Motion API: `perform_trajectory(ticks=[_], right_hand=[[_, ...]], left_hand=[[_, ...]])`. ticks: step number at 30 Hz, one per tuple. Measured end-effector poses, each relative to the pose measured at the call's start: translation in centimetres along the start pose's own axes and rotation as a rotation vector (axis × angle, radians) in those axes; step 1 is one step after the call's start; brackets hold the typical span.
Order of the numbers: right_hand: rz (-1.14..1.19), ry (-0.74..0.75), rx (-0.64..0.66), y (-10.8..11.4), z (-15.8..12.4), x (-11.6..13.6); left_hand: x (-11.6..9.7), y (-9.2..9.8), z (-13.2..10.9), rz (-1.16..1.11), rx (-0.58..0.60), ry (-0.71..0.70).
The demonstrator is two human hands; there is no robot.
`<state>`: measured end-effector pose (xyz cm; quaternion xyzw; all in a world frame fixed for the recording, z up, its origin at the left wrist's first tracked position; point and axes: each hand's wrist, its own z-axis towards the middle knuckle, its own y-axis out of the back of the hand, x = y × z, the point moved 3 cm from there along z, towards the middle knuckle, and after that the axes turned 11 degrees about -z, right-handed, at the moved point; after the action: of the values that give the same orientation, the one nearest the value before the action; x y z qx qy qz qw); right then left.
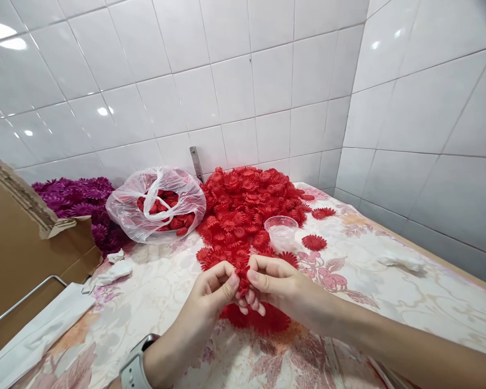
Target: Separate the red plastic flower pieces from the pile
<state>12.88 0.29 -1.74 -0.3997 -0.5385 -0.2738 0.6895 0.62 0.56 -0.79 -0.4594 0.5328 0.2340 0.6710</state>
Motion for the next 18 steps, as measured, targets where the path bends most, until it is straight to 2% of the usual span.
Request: perform_trajectory(ticks=[3,5,10,13,15,18], right_hand=[[0.128,-0.063,0.030,0.0,0.2,-0.3],[0.096,-0.067,0.039,0.1,0.2,-0.1],[-0.327,0.100,-0.107,1.2,0.1,1.3],[-0.545,0.114,-0.193,1.5,-0.1,1.3],[-0.607,0.097,-0.218,1.4,-0.2,1.0],[-0.547,0.049,-0.162,1.1,-0.2,0.5]], left_hand=[[0.1,-0.1,-0.1,-0.057,-0.013,0.042],[0.1,0.0,-0.1,-0.041,-0.029,0.043],[-0.2,0.6,0.4,0.051,-0.160,-0.016],[-0.6,0.8,0.7,0.131,-0.223,-0.070],[-0.8,0.9,0.7,0.193,-0.238,-0.105],[-0.9,1.0,0.5,0.288,-0.223,-0.165]])
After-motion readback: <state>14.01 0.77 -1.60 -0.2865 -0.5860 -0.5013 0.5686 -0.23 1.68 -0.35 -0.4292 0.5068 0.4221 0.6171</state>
